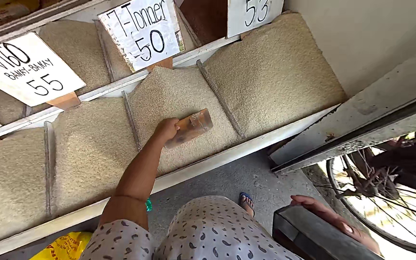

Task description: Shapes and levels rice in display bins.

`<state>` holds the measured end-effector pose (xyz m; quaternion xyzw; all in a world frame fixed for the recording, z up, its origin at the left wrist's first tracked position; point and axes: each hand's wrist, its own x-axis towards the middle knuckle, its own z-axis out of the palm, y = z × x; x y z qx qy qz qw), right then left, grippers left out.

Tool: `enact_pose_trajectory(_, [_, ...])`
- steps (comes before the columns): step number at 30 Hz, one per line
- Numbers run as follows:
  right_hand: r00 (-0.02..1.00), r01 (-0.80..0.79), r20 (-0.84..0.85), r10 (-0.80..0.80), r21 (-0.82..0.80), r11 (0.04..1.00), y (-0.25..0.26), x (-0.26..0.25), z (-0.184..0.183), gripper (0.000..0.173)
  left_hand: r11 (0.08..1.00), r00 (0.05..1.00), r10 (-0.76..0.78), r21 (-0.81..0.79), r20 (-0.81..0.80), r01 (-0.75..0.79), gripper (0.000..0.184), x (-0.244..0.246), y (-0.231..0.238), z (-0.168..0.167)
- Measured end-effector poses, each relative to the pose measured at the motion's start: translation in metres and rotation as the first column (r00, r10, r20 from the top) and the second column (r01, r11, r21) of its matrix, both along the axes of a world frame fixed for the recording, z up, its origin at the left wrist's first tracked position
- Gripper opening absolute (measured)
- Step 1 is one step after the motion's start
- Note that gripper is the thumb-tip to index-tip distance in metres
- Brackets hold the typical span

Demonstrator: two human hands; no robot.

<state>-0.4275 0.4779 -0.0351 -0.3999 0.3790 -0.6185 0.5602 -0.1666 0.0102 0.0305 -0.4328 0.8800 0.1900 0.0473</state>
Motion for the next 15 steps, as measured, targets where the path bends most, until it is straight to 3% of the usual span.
enact_pose_trajectory(4, [0.998,-0.051,0.032,0.05,0.027,0.998,-0.012,0.001,0.007,0.067,0.978,0.981,0.126,-0.146,-0.148,-0.148,0.027,0.005,-0.044,0.062])
enact_pose_trajectory(8, [0.995,-0.086,0.048,0.084,0.038,0.996,-0.021,0.0,0.006,0.067,0.906,0.91,0.21,-0.278,-0.357,-0.319,0.028,0.03,-0.028,0.11])
enact_pose_trajectory(11, [0.995,-0.091,0.032,0.089,0.063,0.994,-0.026,-0.001,0.011,0.068,0.81,0.847,0.391,-0.304,-0.36,-0.503,0.033,0.067,0.001,0.111])
enact_pose_trajectory(15, [0.994,-0.107,0.0,0.107,0.066,0.992,-0.032,-0.004,0.015,0.067,0.699,0.736,0.655,-0.233,-0.168,-0.676,0.038,0.12,0.015,0.069])
